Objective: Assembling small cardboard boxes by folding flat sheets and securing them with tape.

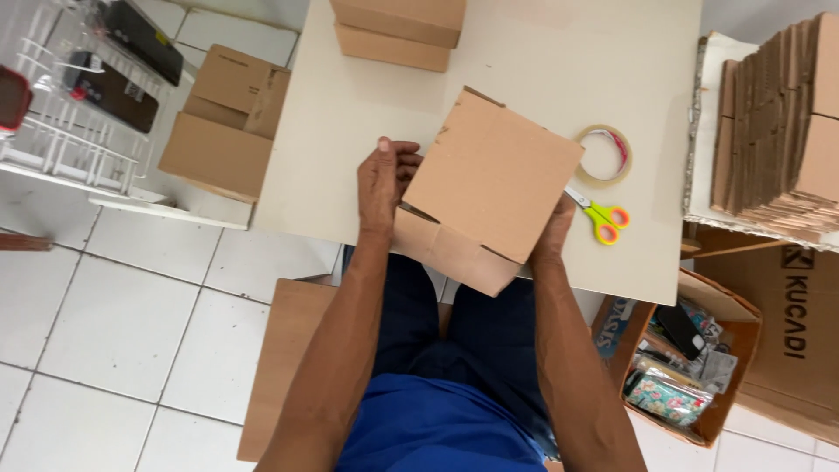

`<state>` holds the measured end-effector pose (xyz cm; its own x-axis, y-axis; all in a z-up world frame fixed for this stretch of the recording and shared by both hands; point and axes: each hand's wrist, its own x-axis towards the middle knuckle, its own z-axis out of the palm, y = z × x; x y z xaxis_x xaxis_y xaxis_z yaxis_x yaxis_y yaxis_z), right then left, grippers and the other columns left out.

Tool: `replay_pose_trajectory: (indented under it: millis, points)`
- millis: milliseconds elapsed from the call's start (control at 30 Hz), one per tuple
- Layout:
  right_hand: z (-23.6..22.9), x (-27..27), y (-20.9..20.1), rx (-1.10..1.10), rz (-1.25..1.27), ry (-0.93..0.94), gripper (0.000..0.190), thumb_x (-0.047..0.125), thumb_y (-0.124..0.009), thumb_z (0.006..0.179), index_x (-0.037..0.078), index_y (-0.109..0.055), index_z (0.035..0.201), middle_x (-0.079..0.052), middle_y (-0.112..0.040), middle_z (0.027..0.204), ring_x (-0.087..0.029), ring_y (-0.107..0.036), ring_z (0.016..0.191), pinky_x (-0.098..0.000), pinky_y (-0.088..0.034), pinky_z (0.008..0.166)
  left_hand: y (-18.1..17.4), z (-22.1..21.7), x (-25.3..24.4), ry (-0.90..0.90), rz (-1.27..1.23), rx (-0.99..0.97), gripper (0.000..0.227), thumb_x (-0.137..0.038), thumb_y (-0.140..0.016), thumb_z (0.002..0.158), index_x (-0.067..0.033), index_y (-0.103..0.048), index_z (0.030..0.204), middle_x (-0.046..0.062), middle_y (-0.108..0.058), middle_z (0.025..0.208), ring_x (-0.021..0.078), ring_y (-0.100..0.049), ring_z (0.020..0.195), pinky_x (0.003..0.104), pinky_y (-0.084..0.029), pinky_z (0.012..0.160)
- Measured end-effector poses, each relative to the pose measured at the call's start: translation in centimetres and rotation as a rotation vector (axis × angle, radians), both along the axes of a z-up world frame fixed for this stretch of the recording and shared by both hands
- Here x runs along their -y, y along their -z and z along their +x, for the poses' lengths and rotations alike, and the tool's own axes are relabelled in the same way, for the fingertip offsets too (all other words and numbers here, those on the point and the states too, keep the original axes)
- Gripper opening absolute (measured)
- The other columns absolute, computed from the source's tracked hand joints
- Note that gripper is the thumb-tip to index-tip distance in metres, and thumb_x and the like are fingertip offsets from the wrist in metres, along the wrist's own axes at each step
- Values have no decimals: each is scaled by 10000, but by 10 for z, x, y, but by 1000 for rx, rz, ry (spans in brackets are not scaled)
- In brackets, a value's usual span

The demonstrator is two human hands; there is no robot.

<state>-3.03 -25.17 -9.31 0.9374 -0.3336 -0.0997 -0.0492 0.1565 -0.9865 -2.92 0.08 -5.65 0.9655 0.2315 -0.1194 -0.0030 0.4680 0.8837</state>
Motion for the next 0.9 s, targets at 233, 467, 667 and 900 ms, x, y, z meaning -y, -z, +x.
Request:
replay_pose_trajectory:
  millis: [233, 467, 667, 900]
  points:
    - [1, 20, 29, -10, -35, 19, 188, 186, -563, 956, 105, -728, 917, -12, -595, 805, -151, -543, 781, -304, -493, 800, 3, 3, -4, 50, -20, 1, 637, -544, -403, 1056, 33, -661, 1136, 190, -708, 926, 188, -717, 734, 259, -602, 571]
    - [-7, -5, 1, 60, -141, 5, 162, 133, -561, 975, 84, -715, 968, -17, -617, 859, -123, -566, 840, -292, -504, 810, 1, 1, -8, 82, -51, -6, 621, -523, -404, 1071, 39, -654, 1153, 211, -702, 942, 208, -709, 744, 281, -598, 583]
    - [-7, -4, 5, 66, -172, -4, 172, 153, -553, 978, 91, -711, 951, -17, -623, 855, -125, -562, 848, -298, -496, 803, 4, 2, -11, 106, -36, -7, 629, -541, -400, 1074, 25, -661, 1161, 203, -711, 946, 202, -710, 744, 291, -604, 575]
    - [-6, -1, 10, 37, -204, 21, 189, 177, -543, 980, 100, -708, 929, -16, -630, 850, -127, -557, 858, -305, -486, 795, 0, 3, -11, 133, -56, 0, 631, -520, -358, 1088, 35, -647, 1171, 201, -701, 957, 203, -702, 762, 300, -604, 600]
